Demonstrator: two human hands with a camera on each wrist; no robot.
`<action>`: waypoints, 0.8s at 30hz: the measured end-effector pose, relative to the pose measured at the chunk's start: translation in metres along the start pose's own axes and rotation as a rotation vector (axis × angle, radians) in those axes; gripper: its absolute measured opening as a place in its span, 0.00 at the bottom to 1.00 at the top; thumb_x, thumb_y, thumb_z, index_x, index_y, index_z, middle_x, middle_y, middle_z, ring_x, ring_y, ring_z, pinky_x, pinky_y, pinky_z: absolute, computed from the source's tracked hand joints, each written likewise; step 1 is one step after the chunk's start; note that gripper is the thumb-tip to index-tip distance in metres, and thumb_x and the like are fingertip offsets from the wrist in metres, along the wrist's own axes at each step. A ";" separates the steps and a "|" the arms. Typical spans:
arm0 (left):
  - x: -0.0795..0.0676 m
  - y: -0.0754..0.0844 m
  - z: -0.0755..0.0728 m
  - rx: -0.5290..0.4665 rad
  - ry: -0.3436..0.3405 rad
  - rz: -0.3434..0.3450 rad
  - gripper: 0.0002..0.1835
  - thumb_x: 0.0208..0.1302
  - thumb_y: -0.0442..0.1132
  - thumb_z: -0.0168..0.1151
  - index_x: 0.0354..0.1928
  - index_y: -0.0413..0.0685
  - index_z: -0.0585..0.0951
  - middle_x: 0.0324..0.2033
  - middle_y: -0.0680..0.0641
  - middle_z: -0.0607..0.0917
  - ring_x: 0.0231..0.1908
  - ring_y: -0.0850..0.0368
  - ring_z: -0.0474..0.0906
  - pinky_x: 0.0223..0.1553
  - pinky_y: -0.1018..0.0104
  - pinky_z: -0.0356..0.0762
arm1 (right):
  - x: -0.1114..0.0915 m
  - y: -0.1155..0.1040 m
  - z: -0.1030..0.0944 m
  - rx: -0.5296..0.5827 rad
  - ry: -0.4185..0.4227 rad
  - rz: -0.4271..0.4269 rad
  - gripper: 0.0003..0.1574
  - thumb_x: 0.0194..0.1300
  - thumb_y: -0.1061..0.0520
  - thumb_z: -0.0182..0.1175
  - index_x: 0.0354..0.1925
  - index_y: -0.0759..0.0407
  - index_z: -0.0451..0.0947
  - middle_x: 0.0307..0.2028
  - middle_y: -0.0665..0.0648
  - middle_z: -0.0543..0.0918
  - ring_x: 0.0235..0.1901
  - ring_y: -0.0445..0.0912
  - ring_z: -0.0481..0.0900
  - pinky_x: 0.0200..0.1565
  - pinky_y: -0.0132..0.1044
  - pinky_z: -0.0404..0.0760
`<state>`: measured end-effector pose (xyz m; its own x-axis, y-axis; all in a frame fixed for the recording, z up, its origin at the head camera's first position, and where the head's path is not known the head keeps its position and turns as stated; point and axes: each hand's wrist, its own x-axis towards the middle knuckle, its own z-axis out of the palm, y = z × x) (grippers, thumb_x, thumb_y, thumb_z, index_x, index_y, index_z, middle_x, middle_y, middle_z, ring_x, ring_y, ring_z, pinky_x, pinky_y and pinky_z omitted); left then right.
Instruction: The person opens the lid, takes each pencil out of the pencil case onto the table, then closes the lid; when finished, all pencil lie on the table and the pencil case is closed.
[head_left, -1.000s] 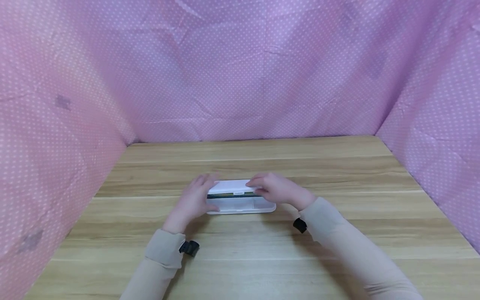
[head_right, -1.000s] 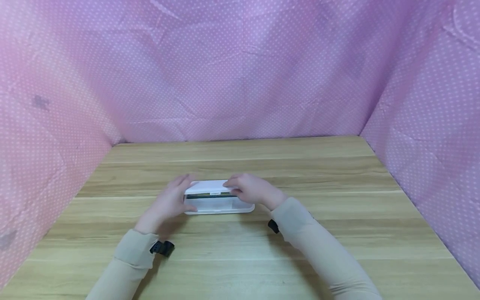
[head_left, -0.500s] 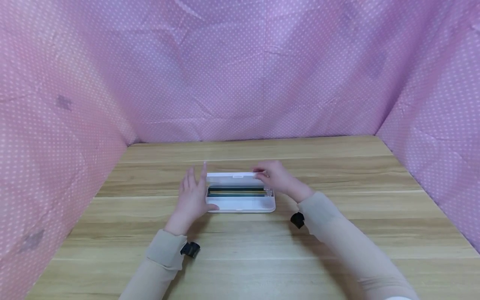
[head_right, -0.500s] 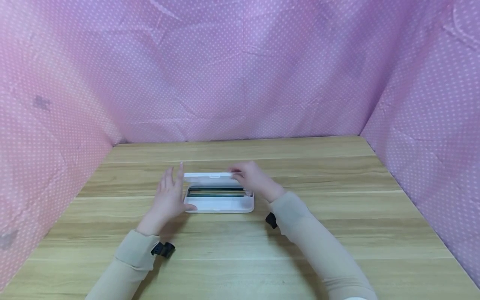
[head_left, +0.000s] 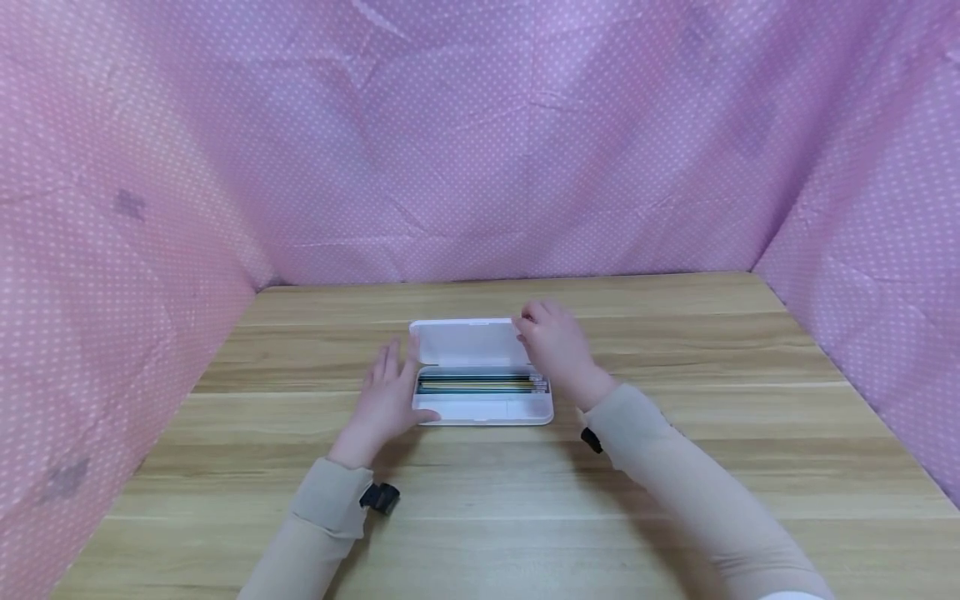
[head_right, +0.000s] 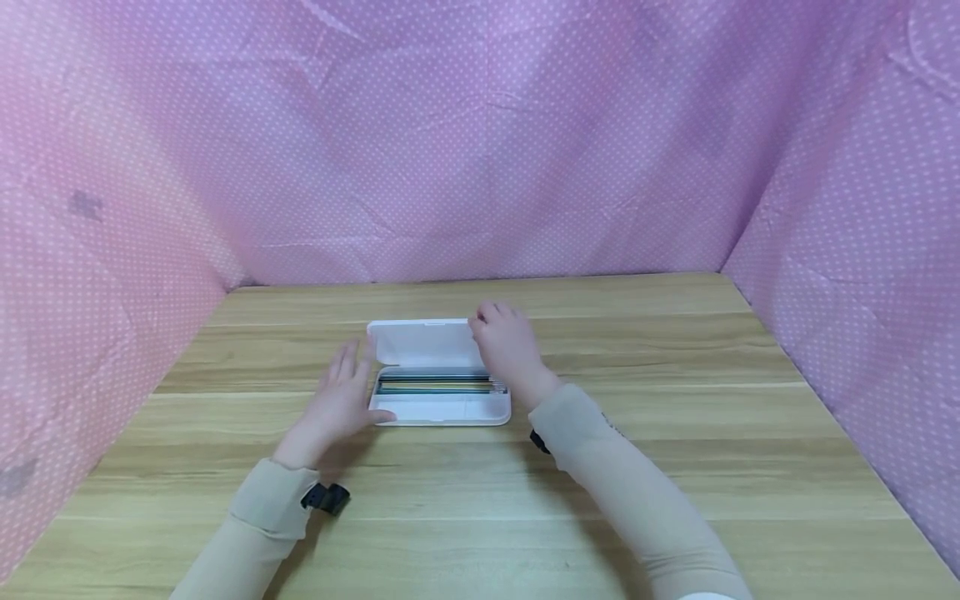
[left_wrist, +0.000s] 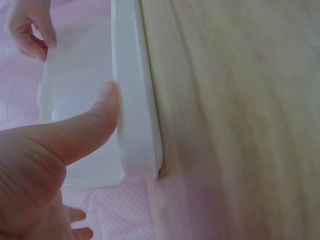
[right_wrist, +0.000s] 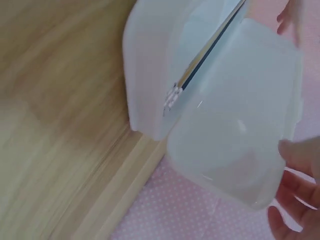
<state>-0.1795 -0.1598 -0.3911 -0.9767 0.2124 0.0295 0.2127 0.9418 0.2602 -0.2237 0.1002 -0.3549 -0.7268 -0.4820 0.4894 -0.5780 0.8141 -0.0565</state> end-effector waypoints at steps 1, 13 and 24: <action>0.000 -0.001 0.000 0.006 -0.011 0.006 0.65 0.45 0.56 0.74 0.75 0.47 0.39 0.71 0.29 0.43 0.70 0.30 0.40 0.65 0.33 0.48 | 0.000 0.000 0.000 -0.016 -0.021 -0.007 0.19 0.59 0.58 0.66 0.48 0.65 0.81 0.43 0.61 0.81 0.45 0.54 0.77 0.50 0.44 0.77; 0.001 -0.006 -0.001 -0.040 -0.118 0.010 0.50 0.51 0.56 0.70 0.71 0.44 0.58 0.72 0.32 0.45 0.71 0.30 0.40 0.66 0.33 0.44 | -0.005 0.018 0.014 0.154 -0.497 0.139 0.40 0.72 0.39 0.44 0.73 0.56 0.49 0.74 0.62 0.43 0.73 0.59 0.40 0.70 0.60 0.40; 0.001 -0.006 -0.002 -0.066 -0.161 -0.023 0.48 0.53 0.57 0.68 0.71 0.45 0.59 0.72 0.31 0.48 0.70 0.30 0.42 0.65 0.32 0.44 | 0.004 0.027 0.026 0.260 -0.648 0.203 0.40 0.73 0.38 0.39 0.75 0.50 0.42 0.74 0.60 0.33 0.74 0.57 0.30 0.70 0.57 0.34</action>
<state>-0.1817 -0.1657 -0.3911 -0.9633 0.2345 -0.1307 0.1825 0.9291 0.3217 -0.2514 0.1115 -0.3775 -0.8563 -0.4905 -0.1615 -0.4196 0.8431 -0.3363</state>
